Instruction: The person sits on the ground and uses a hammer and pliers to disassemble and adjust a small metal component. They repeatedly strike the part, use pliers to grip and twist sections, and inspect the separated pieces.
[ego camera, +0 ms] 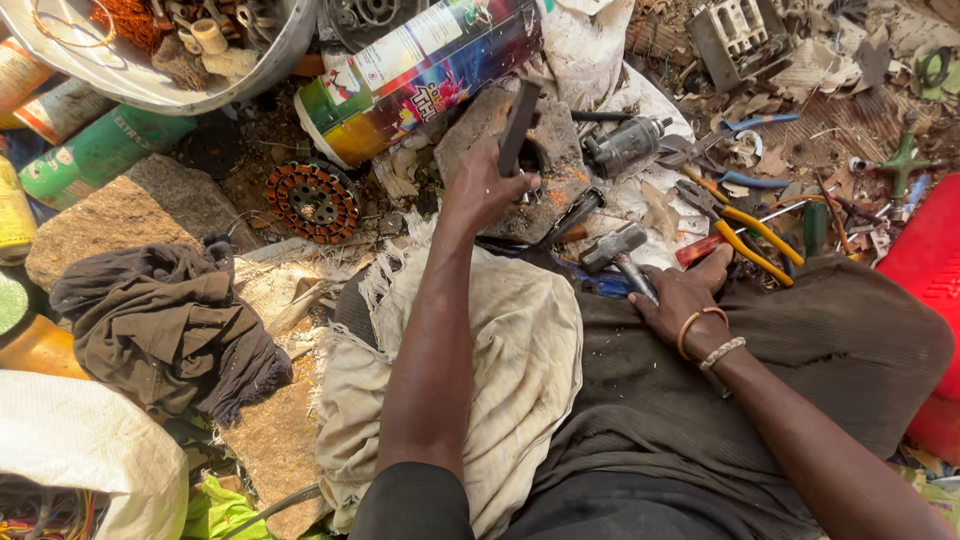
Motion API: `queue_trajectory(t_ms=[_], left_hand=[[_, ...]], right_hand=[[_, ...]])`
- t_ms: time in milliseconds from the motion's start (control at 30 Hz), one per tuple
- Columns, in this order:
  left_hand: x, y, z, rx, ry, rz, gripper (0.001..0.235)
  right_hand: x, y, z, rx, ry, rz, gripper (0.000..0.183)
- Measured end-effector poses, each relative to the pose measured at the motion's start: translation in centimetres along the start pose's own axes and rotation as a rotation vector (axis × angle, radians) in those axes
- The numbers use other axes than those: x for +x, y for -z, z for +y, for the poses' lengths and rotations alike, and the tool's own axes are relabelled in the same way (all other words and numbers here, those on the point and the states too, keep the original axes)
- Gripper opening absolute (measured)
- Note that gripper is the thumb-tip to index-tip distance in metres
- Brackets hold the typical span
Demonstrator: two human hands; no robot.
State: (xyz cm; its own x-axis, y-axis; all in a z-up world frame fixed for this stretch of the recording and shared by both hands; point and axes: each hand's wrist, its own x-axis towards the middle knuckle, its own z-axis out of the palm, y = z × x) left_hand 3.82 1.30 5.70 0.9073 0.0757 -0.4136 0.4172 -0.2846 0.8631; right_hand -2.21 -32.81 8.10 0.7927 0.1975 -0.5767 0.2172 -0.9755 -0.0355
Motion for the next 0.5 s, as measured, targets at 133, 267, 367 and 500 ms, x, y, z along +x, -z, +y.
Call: queue_trajectory(t_ms=[133, 267, 367, 500], left_hand=[[0.0, -1.0, -0.1, 0.362, -0.136, 0.074, 0.041], [-0.6, -0.4, -0.1, 0.195, -0.001, 0.042, 0.041], [-1.4, 1.4, 0.3, -0.131, -0.023, 0.062, 0.045], [-2.6, 3.0, 0.7, -0.58, -0.033, -0.117, 0.045]], right_hand=[[1.5, 2.3, -2.6, 0.112, 0.15, 0.247, 0.043], [3.7, 3.4, -7.5, 0.622, 0.191, 0.321, 0.06], [5.2, 4.7, -11.2, 0.607, 0.502, 0.595, 0.08], [5.4, 5.8, -14.1, 0.682, 0.498, 0.497, 0.08]])
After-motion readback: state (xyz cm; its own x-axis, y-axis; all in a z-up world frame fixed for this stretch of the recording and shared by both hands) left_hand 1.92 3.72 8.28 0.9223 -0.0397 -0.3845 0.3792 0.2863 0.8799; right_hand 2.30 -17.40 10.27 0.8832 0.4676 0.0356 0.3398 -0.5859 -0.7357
